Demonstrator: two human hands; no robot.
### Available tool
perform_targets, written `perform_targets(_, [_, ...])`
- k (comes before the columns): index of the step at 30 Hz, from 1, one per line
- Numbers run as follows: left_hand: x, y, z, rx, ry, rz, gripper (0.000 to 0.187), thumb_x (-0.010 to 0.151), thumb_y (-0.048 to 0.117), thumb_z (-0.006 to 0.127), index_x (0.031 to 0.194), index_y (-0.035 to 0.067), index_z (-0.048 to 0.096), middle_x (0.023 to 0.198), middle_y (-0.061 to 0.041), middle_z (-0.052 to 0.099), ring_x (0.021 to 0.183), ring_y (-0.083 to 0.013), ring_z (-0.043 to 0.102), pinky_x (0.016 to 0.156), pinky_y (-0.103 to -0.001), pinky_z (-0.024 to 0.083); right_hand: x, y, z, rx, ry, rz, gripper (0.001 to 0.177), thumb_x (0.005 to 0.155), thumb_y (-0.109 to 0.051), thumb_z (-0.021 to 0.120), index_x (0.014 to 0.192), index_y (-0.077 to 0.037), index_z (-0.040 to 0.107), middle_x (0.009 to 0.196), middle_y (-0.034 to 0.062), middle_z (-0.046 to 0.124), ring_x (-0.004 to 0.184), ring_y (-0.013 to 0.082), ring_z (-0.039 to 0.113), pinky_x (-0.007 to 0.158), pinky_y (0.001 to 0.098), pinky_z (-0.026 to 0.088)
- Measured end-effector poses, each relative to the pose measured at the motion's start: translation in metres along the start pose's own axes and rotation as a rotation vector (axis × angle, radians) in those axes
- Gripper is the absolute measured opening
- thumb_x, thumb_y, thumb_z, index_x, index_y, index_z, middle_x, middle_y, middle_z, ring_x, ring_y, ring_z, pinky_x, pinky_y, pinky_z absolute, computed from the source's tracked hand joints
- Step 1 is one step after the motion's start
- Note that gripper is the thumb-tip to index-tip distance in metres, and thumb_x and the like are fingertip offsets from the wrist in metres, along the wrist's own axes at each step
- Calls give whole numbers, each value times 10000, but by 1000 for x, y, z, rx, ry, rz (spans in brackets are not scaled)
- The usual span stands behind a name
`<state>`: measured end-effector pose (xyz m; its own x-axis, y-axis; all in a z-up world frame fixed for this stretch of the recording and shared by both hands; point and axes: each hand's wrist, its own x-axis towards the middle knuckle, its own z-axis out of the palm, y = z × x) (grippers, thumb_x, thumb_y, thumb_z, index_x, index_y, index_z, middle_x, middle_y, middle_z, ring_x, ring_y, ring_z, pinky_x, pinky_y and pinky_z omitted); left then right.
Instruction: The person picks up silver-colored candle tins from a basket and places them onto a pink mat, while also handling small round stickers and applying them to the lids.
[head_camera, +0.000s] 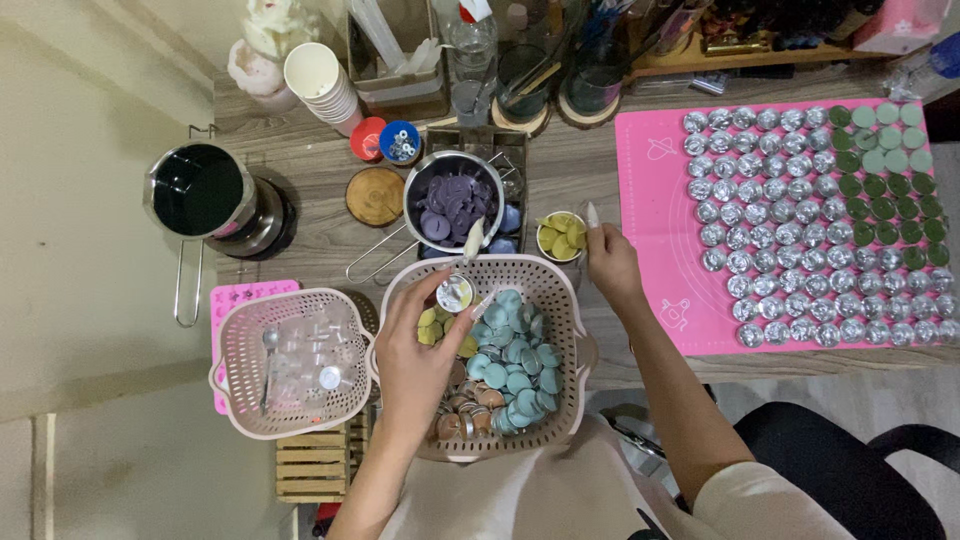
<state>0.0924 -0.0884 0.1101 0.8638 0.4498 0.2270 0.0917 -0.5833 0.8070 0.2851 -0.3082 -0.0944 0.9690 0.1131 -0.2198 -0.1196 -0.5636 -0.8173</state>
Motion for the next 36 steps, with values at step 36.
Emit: perform_targets(36, [17,22,69,-61,-138,34,479,775,231,892,1193,64,727,1184,-128,756,1073,-256,758,920,-358,595,-117,-120,-57,1285,-543,458,378,1022,-191,559,1355,-14,586,1231,56,640,1125,150,585,957,381,461])
